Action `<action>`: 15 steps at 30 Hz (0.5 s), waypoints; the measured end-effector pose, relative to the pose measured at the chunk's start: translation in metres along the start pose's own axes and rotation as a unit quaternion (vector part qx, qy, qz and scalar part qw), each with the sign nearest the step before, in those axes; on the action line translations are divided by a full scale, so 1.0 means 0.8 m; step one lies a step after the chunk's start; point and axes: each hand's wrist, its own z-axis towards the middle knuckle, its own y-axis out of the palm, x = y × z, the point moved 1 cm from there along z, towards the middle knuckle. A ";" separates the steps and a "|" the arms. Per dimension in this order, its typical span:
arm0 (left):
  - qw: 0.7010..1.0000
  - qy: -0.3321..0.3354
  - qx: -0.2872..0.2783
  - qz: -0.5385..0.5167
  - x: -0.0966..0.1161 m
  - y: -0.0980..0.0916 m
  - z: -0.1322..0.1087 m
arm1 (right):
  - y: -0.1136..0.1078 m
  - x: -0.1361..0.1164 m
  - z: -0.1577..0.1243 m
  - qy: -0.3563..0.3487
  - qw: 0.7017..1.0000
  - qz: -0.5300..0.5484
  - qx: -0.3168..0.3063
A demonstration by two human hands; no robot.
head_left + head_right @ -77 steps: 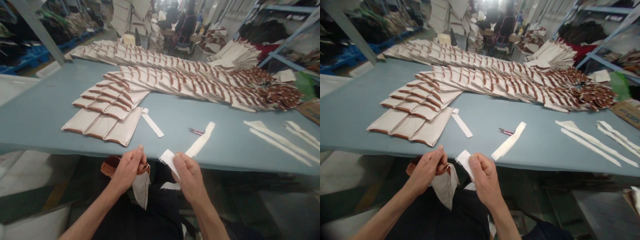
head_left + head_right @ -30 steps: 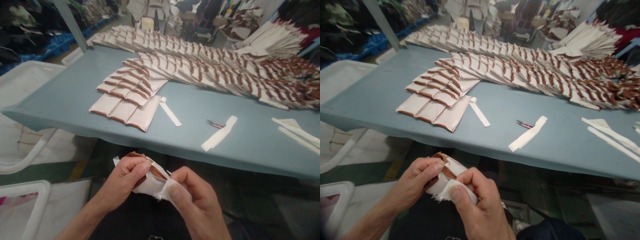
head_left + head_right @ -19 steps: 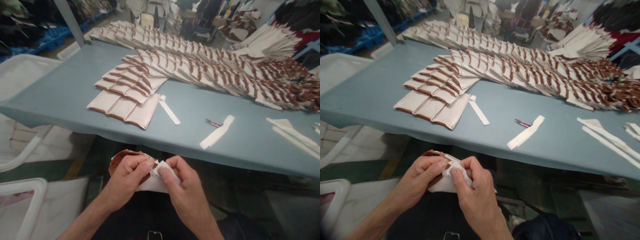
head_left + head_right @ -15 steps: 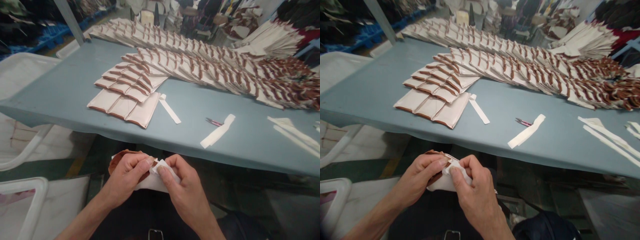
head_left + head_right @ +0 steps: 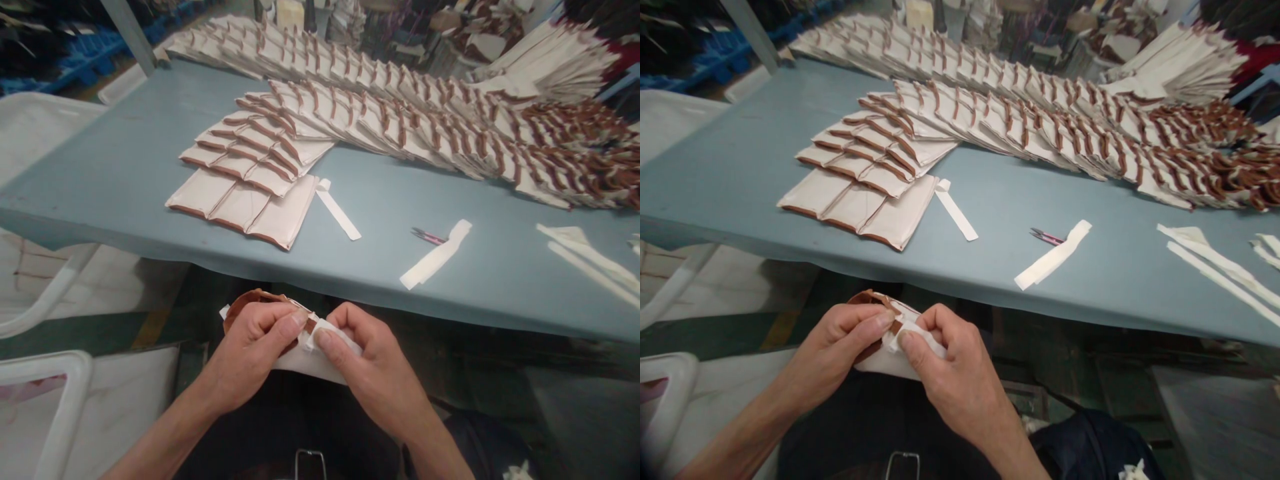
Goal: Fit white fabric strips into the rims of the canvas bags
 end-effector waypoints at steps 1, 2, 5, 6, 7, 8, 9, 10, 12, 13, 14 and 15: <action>1.000 0.001 0.001 0.001 0.000 0.000 0.000 | 0.001 0.000 0.000 -0.001 1.000 -0.001 0.004; 1.000 0.004 0.002 0.001 0.001 0.001 0.000 | 0.001 0.000 0.000 -0.002 1.000 -0.001 0.008; 1.000 0.021 0.009 0.000 0.003 0.002 0.001 | 0.002 0.000 0.000 -0.003 1.000 0.010 0.022; 1.000 0.026 0.014 0.003 0.003 0.003 0.001 | 0.002 0.001 0.000 -0.004 1.000 0.010 0.028; 0.999 0.030 0.017 0.007 0.003 0.004 0.001 | 0.002 0.001 0.000 -0.004 0.999 0.006 0.037; 0.999 0.032 0.018 0.012 0.004 0.005 0.001 | 0.003 0.001 0.000 -0.004 0.999 -0.003 0.046; 0.999 0.032 0.017 0.017 0.004 0.005 0.001 | 0.004 0.000 0.000 -0.004 0.998 -0.013 0.055; 0.999 0.031 0.016 0.022 0.004 0.006 0.001 | 0.005 0.000 0.000 -0.004 0.998 -0.026 0.064; 0.999 0.024 0.010 0.028 0.004 0.006 0.000 | 0.007 -0.001 -0.001 -0.002 0.996 -0.047 0.074; 0.999 0.020 0.008 0.029 0.003 0.005 -0.001 | 0.009 -0.002 -0.002 -0.002 0.996 -0.054 0.077; 0.999 0.017 0.005 0.030 0.002 0.005 -0.001 | 0.010 -0.003 -0.003 -0.001 0.995 -0.060 0.080; 0.999 0.014 0.003 0.029 0.000 0.004 -0.001 | 0.011 -0.003 -0.003 -0.001 0.994 -0.067 0.085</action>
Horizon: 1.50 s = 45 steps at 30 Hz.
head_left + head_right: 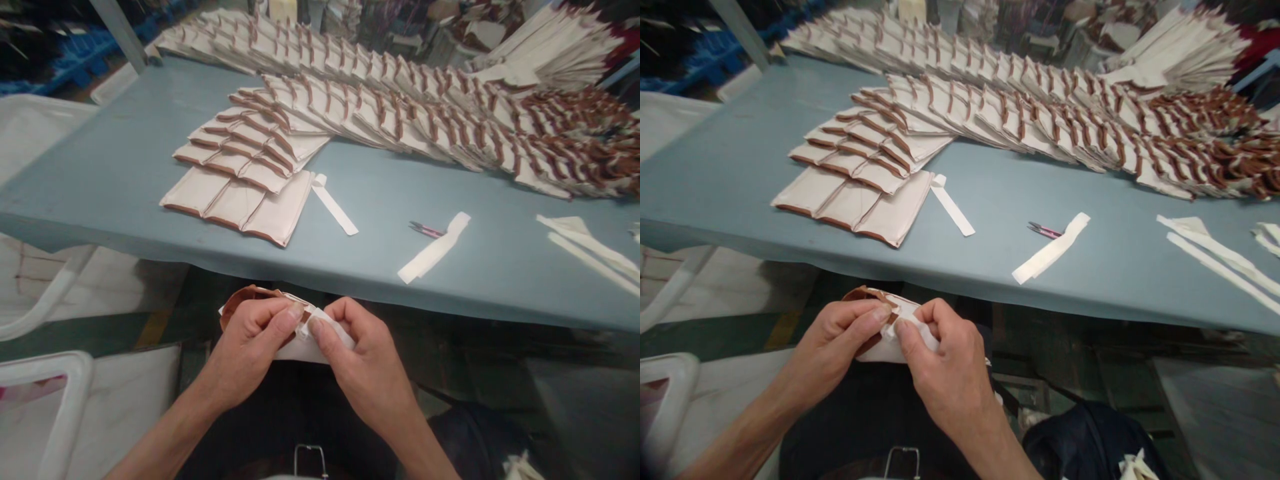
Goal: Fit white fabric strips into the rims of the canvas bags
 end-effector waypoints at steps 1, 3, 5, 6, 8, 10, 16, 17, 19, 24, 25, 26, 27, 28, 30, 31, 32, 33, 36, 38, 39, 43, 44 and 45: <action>1.000 -0.003 -0.002 -0.001 -0.002 0.000 0.000 | 0.001 0.000 -0.001 -0.002 1.000 -0.006 0.005; 1.000 -0.008 -0.005 -0.003 -0.005 -0.001 0.000 | 0.002 0.001 -0.001 -0.008 1.000 -0.021 0.013; 1.000 -0.009 -0.002 -0.001 -0.008 0.000 0.001 | 0.004 0.003 0.001 -0.018 0.999 -0.037 0.022; 1.000 -0.008 0.001 0.002 -0.009 0.001 0.002 | 0.005 0.003 0.001 -0.025 0.998 -0.045 0.030; 1.000 -0.004 0.008 0.008 -0.010 0.003 0.003 | 0.007 0.005 0.002 -0.038 0.996 -0.059 0.051; 1.000 -0.002 0.017 0.012 -0.011 0.004 0.005 | 0.011 0.006 0.002 -0.049 0.994 -0.071 0.072; 1.000 -0.006 0.023 -0.007 -0.014 0.002 0.004 | 0.015 0.010 0.003 -0.067 0.989 -0.086 0.097; 1.000 -0.008 0.015 -0.015 -0.013 0.001 0.004 | 0.015 0.011 0.004 -0.067 0.989 -0.086 0.096; 1.000 -0.011 -0.003 -0.026 -0.011 -0.001 0.002 | 0.016 0.011 0.005 -0.065 0.990 -0.087 0.093; 1.000 -0.018 0.010 -0.020 0.003 0.002 0.003 | 0.018 0.013 0.005 -0.053 0.992 -0.076 0.086; 1.000 -0.015 0.020 -0.012 0.005 0.004 0.003 | 0.019 0.014 0.005 -0.051 0.993 -0.070 0.081; 1.000 -0.007 0.030 -0.003 0.006 0.006 0.003 | 0.018 0.014 0.005 -0.049 0.994 -0.062 0.074; 0.999 0.002 0.039 0.006 0.007 0.008 0.003 | 0.018 0.015 0.005 -0.047 0.995 -0.052 0.064; 0.999 0.012 0.047 0.016 0.008 0.010 0.003 | 0.017 0.016 0.005 -0.045 0.997 -0.041 0.052; 0.997 0.028 0.063 0.036 0.007 0.013 0.002 | 0.015 0.017 0.005 -0.040 0.999 -0.018 0.028; 0.996 0.033 0.069 0.045 0.006 0.014 0.001 | 0.014 0.017 0.005 -0.037 0.999 -0.007 0.018; 0.995 0.036 0.073 0.053 0.005 0.015 0.000 | 0.014 0.017 0.005 -0.035 0.999 0.000 0.010; 0.994 0.039 0.077 0.060 0.004 0.016 -0.001 | 0.013 0.018 0.005 -0.033 0.999 0.005 0.004; 0.990 0.060 0.093 0.084 0.002 0.017 -0.005 | 0.014 0.019 0.006 -0.028 0.999 0.017 -0.011; 0.986 0.070 0.109 0.107 0.001 0.018 -0.007 | 0.015 0.020 0.006 -0.025 0.999 0.027 -0.016; 0.984 0.072 0.114 0.118 0.001 0.019 -0.008 | 0.016 0.021 0.006 -0.023 0.999 0.030 -0.018; 0.979 0.081 0.117 0.144 0.001 0.021 -0.010 | 0.017 0.022 0.005 -0.024 0.999 0.028 -0.022; 0.978 0.087 0.117 0.148 0.002 0.022 -0.011 | 0.017 0.021 0.006 -0.025 0.999 0.028 -0.024; 0.977 0.093 0.121 0.152 0.002 0.022 -0.012 | 0.016 0.021 0.006 -0.024 0.999 0.030 -0.029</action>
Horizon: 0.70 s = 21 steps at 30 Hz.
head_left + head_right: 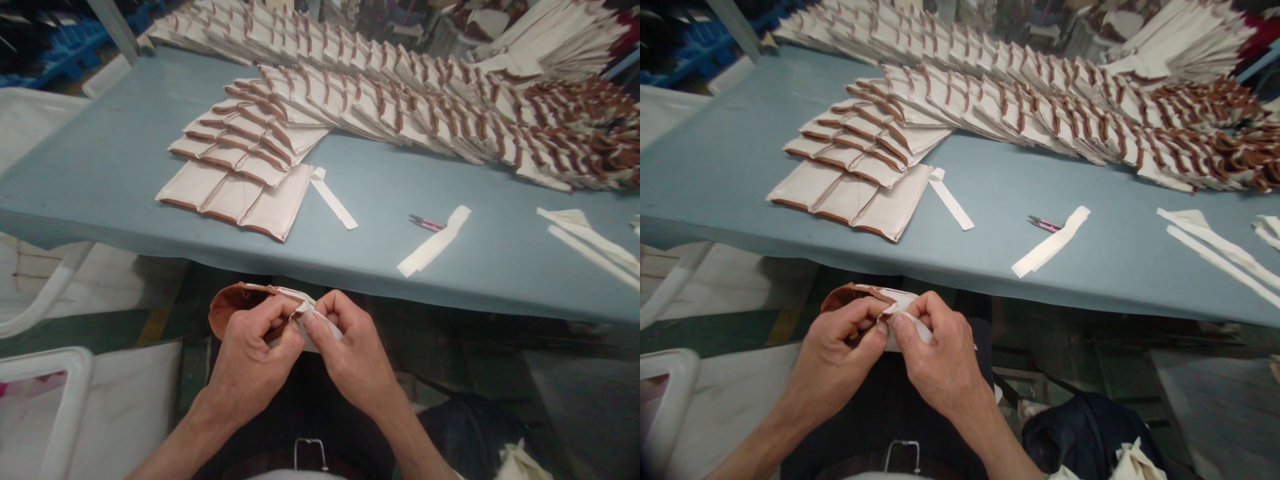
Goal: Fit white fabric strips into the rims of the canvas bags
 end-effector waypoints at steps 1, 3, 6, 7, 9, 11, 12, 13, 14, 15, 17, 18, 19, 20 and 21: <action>1.000 0.004 0.006 0.002 0.001 0.000 -0.001 | -0.001 -0.001 0.000 0.001 1.000 0.005 -0.006; 1.000 0.006 0.024 0.002 0.004 0.000 -0.004 | -0.002 -0.001 0.002 0.003 0.999 0.027 -0.022; 0.999 -0.003 0.034 -0.013 0.007 -0.001 -0.007 | -0.003 0.004 0.005 0.014 0.992 0.108 -0.066; 0.999 -0.005 0.032 -0.018 0.006 -0.001 -0.008 | -0.002 0.008 0.007 0.021 0.985 0.145 -0.087; 0.999 -0.018 0.019 -0.028 0.002 0.000 -0.010 | 0.004 0.019 0.011 0.042 0.965 0.220 -0.134; 0.997 -0.050 -0.001 -0.050 -0.006 0.002 -0.009 | 0.015 0.034 0.015 0.058 0.945 0.272 -0.173; 0.995 -0.072 -0.012 -0.068 -0.011 0.003 -0.007 | 0.022 0.042 0.016 0.062 0.939 0.285 -0.182; 0.991 -0.094 -0.020 -0.090 -0.017 0.004 -0.005 | 0.029 0.048 0.017 0.064 0.937 0.291 -0.184; 0.987 -0.113 -0.026 -0.110 -0.021 0.005 -0.003 | 0.036 0.053 0.017 0.061 0.938 0.291 -0.178; 0.984 -0.123 -0.028 -0.124 -0.024 0.007 -0.001 | 0.043 0.057 0.017 0.054 0.943 0.285 -0.163; 0.984 -0.117 -0.025 -0.128 -0.026 0.009 0.003 | 0.051 0.058 0.016 0.029 0.957 0.266 -0.115; 0.987 -0.105 -0.022 -0.121 -0.025 0.010 0.005 | 0.054 0.056 0.016 0.012 0.963 0.253 -0.089; 0.989 -0.091 -0.019 -0.112 -0.022 0.012 0.005 | 0.055 0.053 0.016 -0.005 0.969 0.237 -0.064; 0.991 -0.079 -0.016 -0.105 -0.019 0.013 0.005 | 0.055 0.051 0.016 -0.021 0.974 0.220 -0.041; 0.992 -0.072 -0.013 -0.101 -0.016 0.015 0.005 | 0.055 0.048 0.016 -0.034 0.978 0.203 -0.022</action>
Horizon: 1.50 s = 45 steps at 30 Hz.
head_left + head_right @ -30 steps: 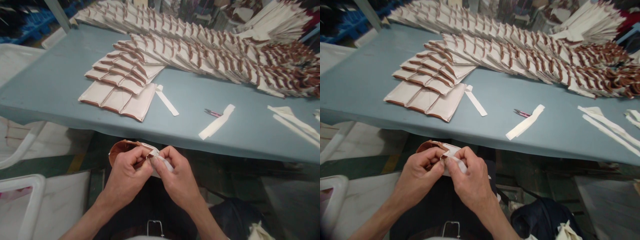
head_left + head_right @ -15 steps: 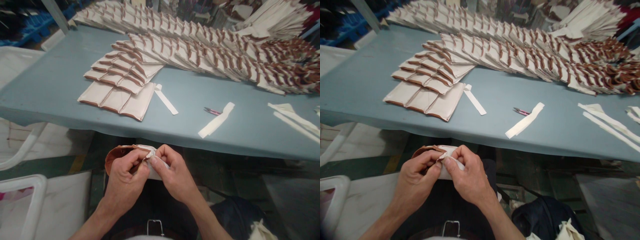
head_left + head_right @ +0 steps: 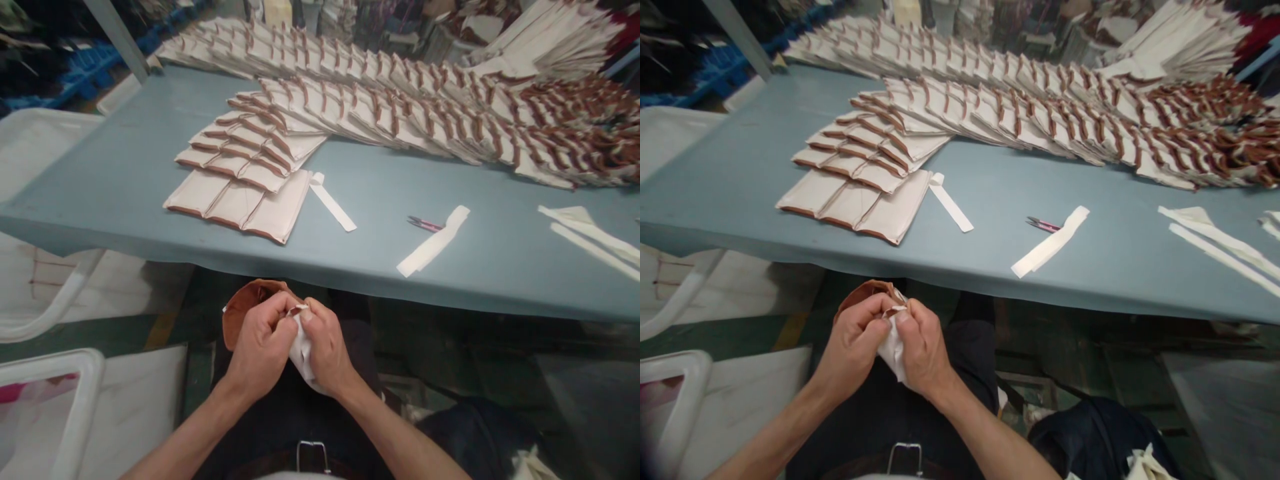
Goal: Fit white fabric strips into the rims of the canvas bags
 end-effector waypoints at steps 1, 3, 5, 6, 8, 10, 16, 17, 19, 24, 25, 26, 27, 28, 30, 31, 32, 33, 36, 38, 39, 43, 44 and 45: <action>1.000 0.005 0.004 0.002 0.002 0.003 -0.001 | 0.000 -0.002 0.001 -0.012 1.000 -0.016 0.012; 1.000 0.013 0.012 0.007 0.004 0.007 -0.003 | 0.000 -0.005 0.003 -0.026 0.998 -0.043 0.028; 1.000 0.019 0.013 0.001 0.005 0.008 -0.004 | 0.000 -0.007 0.005 -0.031 0.997 -0.066 0.034; 1.000 0.019 0.006 -0.008 0.004 0.007 -0.004 | -0.001 -0.007 0.005 -0.032 0.996 -0.078 0.033; 0.999 0.012 -0.023 -0.034 0.004 0.000 -0.002 | -0.005 -0.008 0.005 -0.032 0.994 -0.104 0.025; 0.998 0.007 -0.050 -0.045 0.005 -0.013 0.002 | -0.013 -0.011 0.005 -0.031 0.991 -0.131 0.004; 0.993 0.032 -0.111 -0.010 0.025 -0.054 0.007 | -0.061 -0.054 0.003 -0.045 0.974 -0.221 0.009; 0.992 0.035 -0.120 -0.004 0.032 -0.057 0.007 | -0.066 -0.069 0.002 -0.078 0.972 -0.220 0.026; 0.989 0.037 -0.142 0.013 0.048 -0.063 0.006 | -0.066 -0.100 0.000 -0.167 0.965 -0.203 0.015; 0.979 0.082 -0.151 0.109 0.082 -0.073 -0.004 | -0.037 -0.148 0.011 -0.263 0.929 -0.199 -0.167; 0.976 0.094 -0.145 0.131 0.084 -0.076 -0.007 | -0.033 -0.150 0.015 -0.264 0.919 -0.221 -0.190; 0.973 0.102 -0.139 0.150 0.084 -0.079 -0.010 | -0.030 -0.150 0.020 -0.266 0.907 -0.253 -0.206; 0.971 0.106 -0.137 0.164 0.082 -0.081 -0.013 | -0.030 -0.149 0.024 -0.267 0.894 -0.289 -0.216; 0.969 0.108 -0.137 0.174 0.079 -0.083 -0.017 | -0.031 -0.148 0.027 -0.264 0.881 -0.323 -0.225; 0.968 0.104 -0.137 0.185 0.071 -0.086 -0.024 | -0.034 -0.146 0.031 -0.252 0.861 -0.365 -0.248; 0.968 0.099 -0.136 0.188 0.067 -0.087 -0.027 | -0.035 -0.146 0.032 -0.245 0.858 -0.370 -0.260; 0.968 0.094 -0.133 0.191 0.064 -0.087 -0.029 | -0.036 -0.146 0.032 -0.237 0.858 -0.367 -0.269; 0.968 0.091 -0.130 0.193 0.062 -0.087 -0.031 | -0.036 -0.146 0.032 -0.232 0.861 -0.360 -0.275; 0.969 0.102 -0.129 0.186 0.061 -0.086 -0.031 | -0.035 -0.144 0.032 -0.221 0.875 -0.331 -0.277; 0.965 0.140 -0.125 0.184 0.061 -0.084 -0.029 | -0.034 -0.140 0.032 -0.204 0.888 -0.305 -0.277; 0.961 0.167 -0.121 0.186 0.061 -0.084 -0.028 | -0.035 -0.137 0.032 -0.186 0.898 -0.284 -0.281; 0.928 0.285 -0.123 0.208 0.053 -0.083 -0.027 | -0.038 -0.120 0.029 -0.056 0.933 -0.110 -0.338; 0.915 0.317 -0.124 0.214 0.048 -0.082 -0.027 | -0.039 -0.115 0.027 -0.022 0.935 -0.060 -0.350; 0.901 0.351 -0.123 0.223 0.043 -0.082 -0.027 | -0.040 -0.110 0.025 0.005 0.935 -0.017 -0.355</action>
